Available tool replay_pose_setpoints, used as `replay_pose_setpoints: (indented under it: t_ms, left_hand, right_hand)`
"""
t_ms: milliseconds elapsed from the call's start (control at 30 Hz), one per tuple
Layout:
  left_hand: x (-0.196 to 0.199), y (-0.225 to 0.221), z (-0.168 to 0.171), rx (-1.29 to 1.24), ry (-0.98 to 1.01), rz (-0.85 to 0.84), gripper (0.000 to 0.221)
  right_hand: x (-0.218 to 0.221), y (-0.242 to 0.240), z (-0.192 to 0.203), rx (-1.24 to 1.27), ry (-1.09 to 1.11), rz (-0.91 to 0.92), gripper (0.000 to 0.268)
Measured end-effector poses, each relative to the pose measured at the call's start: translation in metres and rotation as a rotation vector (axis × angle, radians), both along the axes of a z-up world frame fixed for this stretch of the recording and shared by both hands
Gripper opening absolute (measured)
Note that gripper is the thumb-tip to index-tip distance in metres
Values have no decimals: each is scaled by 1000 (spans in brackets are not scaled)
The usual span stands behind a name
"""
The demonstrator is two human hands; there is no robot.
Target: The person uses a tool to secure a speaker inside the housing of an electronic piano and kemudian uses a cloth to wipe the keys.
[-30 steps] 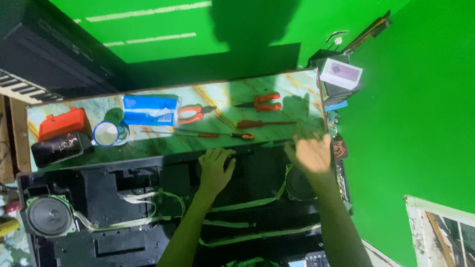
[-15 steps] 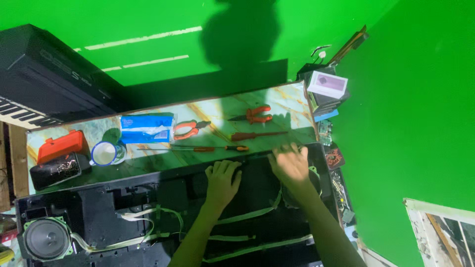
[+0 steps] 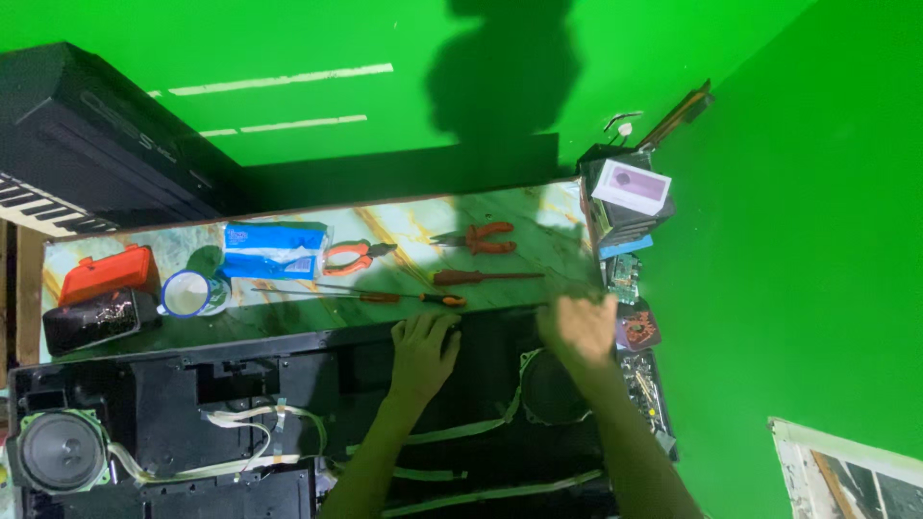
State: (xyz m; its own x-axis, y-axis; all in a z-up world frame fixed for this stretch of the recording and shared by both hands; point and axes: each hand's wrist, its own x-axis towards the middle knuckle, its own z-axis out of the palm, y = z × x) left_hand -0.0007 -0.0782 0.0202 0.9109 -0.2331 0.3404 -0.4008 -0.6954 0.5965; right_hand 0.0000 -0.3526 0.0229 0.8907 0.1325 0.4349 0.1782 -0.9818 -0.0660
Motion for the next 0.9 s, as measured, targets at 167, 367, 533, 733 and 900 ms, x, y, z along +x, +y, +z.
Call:
replay_pose_setpoints:
  t_ms: [167, 367, 533, 733, 900]
  left_hand:
    - [1, -7, 1, 21, -13, -5, 28]
    - [3, -26, -5, 36, 1, -22, 29]
    - [2, -30, -8, 45, 0, -14, 27]
    - [1, -31, -7, 10, 7, -33, 25]
    - [2, -41, -5, -32, 26, -82, 23]
  right_hand:
    - [-6, -5, 8, 68, -117, 110, 23]
    - [18, 9, -17, 79, 247, 44, 27]
    - [3, -42, -6, 35, 66, 49, 21]
    - [2, -38, 6, 151, -1, 109, 24]
    - [21, -20, 3, 209, 510, -65, 29]
